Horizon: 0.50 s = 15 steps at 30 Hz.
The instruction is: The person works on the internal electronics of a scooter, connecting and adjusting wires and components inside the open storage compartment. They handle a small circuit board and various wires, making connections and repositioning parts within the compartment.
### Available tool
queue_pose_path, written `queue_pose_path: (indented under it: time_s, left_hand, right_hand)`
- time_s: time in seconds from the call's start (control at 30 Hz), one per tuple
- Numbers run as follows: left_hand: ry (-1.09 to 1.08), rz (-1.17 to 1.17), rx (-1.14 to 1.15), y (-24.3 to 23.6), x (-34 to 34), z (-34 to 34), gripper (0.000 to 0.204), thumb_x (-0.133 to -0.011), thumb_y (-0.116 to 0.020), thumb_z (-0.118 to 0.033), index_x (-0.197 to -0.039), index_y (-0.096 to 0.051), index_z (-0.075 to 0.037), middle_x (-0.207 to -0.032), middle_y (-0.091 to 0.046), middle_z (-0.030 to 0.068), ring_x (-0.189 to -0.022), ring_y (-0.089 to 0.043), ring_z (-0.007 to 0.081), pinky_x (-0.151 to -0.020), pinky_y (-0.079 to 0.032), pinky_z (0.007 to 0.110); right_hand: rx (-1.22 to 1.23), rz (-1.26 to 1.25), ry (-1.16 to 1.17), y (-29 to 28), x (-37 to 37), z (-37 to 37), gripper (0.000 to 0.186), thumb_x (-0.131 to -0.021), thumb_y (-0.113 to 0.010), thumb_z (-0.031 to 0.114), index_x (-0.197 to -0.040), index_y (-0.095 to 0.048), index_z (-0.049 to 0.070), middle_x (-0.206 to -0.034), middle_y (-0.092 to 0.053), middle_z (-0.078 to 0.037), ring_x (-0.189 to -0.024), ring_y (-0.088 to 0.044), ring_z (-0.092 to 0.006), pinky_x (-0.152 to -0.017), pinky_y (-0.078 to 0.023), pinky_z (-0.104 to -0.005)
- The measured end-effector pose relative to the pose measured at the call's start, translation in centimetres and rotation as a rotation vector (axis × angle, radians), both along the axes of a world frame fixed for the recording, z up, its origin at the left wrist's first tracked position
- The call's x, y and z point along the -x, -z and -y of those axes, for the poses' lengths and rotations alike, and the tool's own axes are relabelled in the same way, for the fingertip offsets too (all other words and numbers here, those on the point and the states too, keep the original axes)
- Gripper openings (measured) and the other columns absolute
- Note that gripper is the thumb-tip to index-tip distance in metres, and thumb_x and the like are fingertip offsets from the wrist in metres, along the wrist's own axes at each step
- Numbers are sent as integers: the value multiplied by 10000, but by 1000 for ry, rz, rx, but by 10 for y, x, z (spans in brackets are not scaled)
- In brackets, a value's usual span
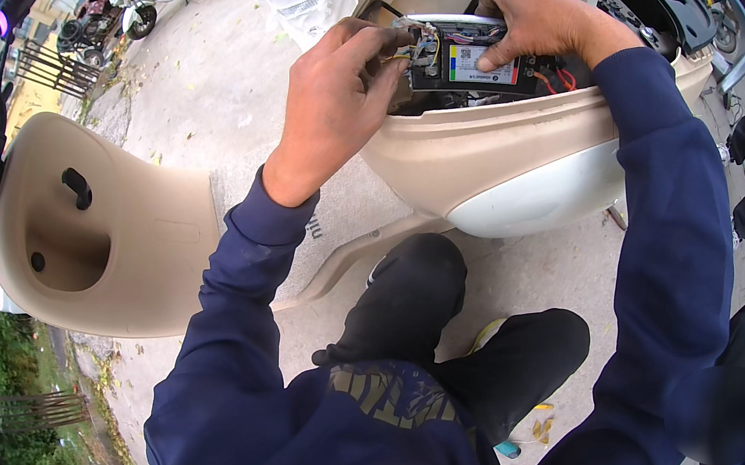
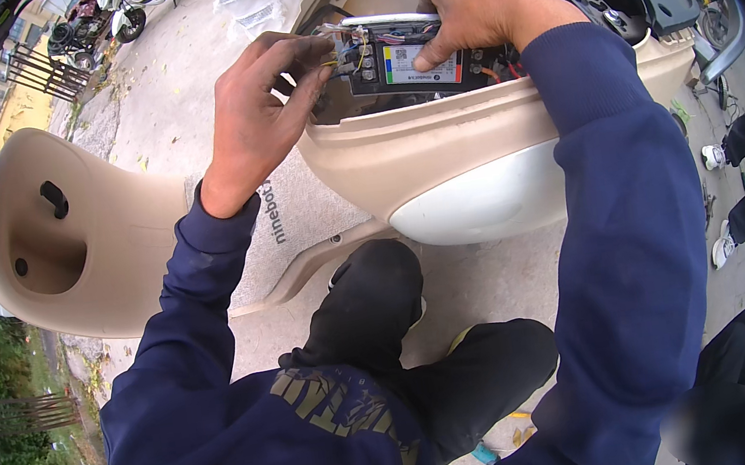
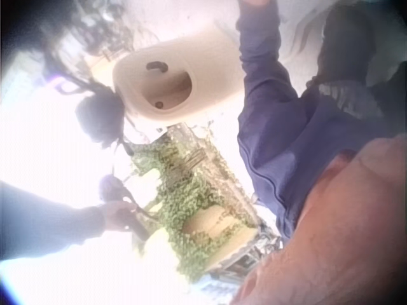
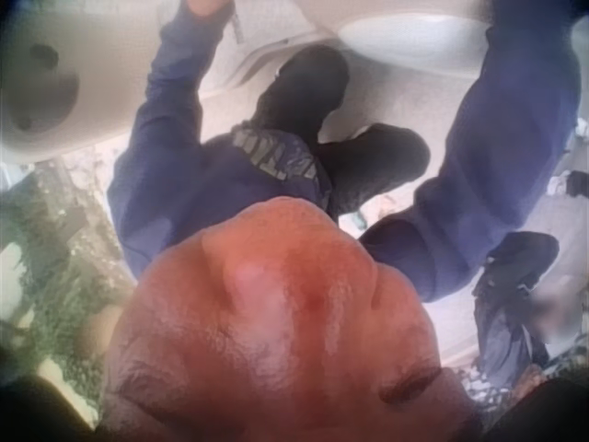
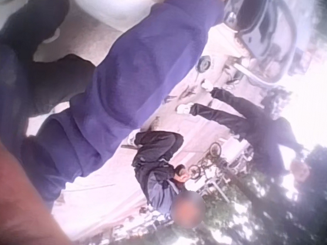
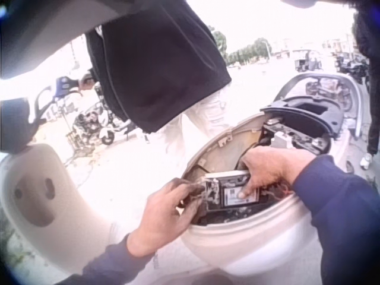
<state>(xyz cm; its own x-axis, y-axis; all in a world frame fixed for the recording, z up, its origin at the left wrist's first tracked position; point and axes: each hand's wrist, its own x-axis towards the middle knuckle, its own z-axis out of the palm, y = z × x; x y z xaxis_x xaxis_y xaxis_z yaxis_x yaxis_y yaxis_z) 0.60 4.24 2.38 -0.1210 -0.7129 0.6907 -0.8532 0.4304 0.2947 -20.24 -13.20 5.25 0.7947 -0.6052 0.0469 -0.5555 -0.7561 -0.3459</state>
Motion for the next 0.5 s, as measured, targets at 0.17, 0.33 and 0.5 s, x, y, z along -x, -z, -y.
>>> queue_pose_path:
  time_s: [0.17, 0.33, 0.5]
  left_hand:
    - [-66, 6, -14, 1, 3, 3, 247, -854, -761, 3, -1099, -728, -8, -939, -699, 95, -793, -703, 163, -652, -552, 271]
    - [-77, 54, 39, 1, 4, 3, 228, -848, -776, -28, -1071, -732, -17, -927, -695, 97, -789, -708, 172, -652, -557, 274]
    - [-101, 159, 123, -2, 7, 5, 211, -834, -791, -41, -1038, -739, -36, -929, -696, 96, -742, -717, 188, -613, -576, 279]
  right_hand:
    - [2, -16, 10, -3, 1, -2, 661, -594, -951, 311, -1070, -716, -82, -964, -744, -215, -901, -722, -320, -846, -547, -372]
    - [-32, -11, 0, -2, 1, 1, 652, -596, -949, 304, -1059, -716, -92, -960, -743, -224, -901, -724, -325, -844, -549, -375]
    - [-12, 4, 15, 0, 1, 3, 661, -587, -950, 304, -1055, -712, -99, -959, -743, -230, -898, -725, -337, -845, -550, -383]
